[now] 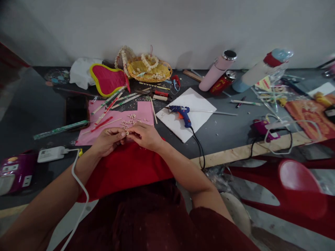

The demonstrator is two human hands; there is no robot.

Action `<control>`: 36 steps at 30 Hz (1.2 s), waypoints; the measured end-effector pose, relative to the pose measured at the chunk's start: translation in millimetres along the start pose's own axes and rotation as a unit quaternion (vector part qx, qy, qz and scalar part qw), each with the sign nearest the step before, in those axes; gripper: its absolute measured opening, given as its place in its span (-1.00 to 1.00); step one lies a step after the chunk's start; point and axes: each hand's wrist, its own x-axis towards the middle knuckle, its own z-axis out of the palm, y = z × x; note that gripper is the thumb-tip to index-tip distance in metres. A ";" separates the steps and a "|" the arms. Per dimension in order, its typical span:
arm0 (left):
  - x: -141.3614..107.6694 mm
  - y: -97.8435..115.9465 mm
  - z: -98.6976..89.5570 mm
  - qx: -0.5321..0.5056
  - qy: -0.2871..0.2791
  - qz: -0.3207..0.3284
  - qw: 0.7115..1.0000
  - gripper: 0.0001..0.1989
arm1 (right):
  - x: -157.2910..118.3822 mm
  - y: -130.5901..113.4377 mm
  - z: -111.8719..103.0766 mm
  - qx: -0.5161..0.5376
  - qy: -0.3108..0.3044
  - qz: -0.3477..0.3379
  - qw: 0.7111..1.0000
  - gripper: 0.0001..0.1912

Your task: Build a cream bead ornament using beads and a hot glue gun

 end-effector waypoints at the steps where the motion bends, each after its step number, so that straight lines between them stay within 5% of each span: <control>1: -0.2 0.0 -0.1 0.006 -0.001 0.001 1.000 -0.82 | -0.3 0.2 0.5 0.002 0.001 -0.004 1.000 -0.84; 36: -1.5 1.4 0.8 0.025 -0.018 0.007 0.999 -0.84 | -0.3 -2.0 4.0 0.022 -0.011 0.017 1.000 -0.89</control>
